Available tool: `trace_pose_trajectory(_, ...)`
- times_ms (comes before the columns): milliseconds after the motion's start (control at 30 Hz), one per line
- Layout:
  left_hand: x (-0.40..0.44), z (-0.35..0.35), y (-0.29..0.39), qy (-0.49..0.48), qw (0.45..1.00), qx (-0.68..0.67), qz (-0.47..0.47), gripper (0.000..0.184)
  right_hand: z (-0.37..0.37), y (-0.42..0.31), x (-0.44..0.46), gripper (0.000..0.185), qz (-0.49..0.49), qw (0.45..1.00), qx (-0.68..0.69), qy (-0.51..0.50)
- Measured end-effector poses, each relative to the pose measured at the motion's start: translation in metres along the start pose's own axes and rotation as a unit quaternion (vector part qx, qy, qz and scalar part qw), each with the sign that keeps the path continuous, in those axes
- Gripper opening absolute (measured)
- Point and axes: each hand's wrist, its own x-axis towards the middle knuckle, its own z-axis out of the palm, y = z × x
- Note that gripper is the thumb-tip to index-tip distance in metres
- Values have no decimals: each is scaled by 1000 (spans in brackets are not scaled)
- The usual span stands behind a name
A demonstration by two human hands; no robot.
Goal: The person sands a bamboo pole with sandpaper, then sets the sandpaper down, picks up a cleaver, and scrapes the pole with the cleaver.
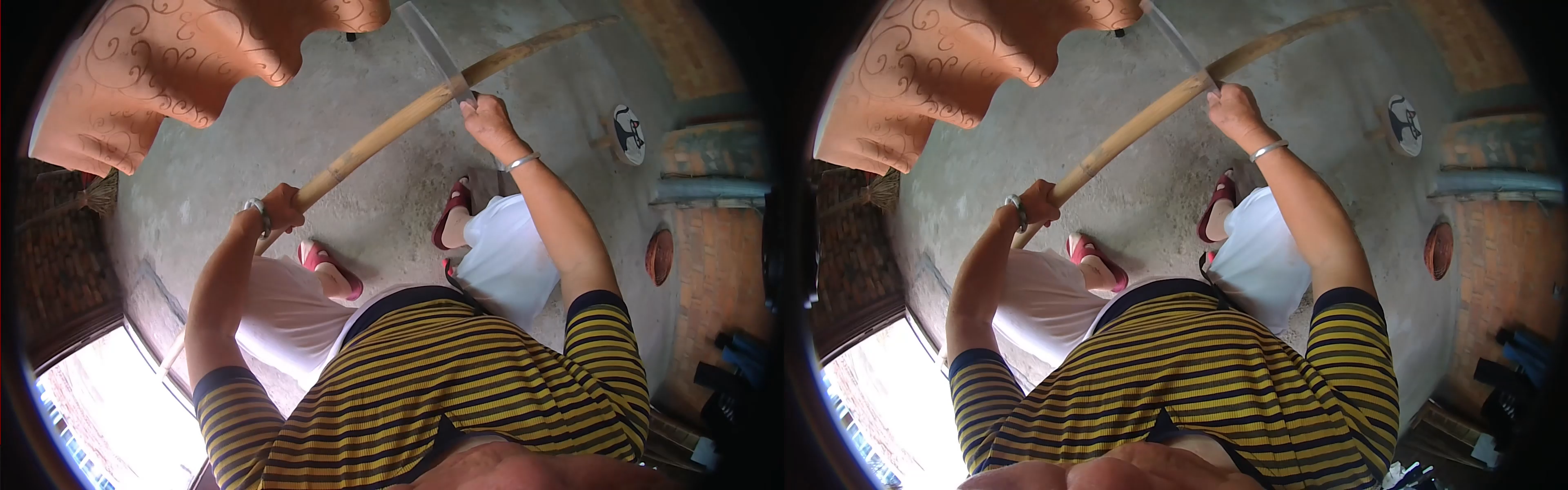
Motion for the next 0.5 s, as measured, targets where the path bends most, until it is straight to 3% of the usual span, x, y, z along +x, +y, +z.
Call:
trace_pose_trajectory(233, -3, 2, 0, 13, 1000, 19, -5, 25, 14, -15, -9, 21, -72, 996, -45, -37)
trace_pose_trajectory(367, -5, 4, -8, 18, 1000, -7, 1, 25, 6, -10, -2, 22, -13, 1000, -13, -16)
trace_pose_trajectory(500, -6, 5, -9, 19, 1000, 3, 8, 25, 14, -20, -7, 22, -37, 998, -46, 8)
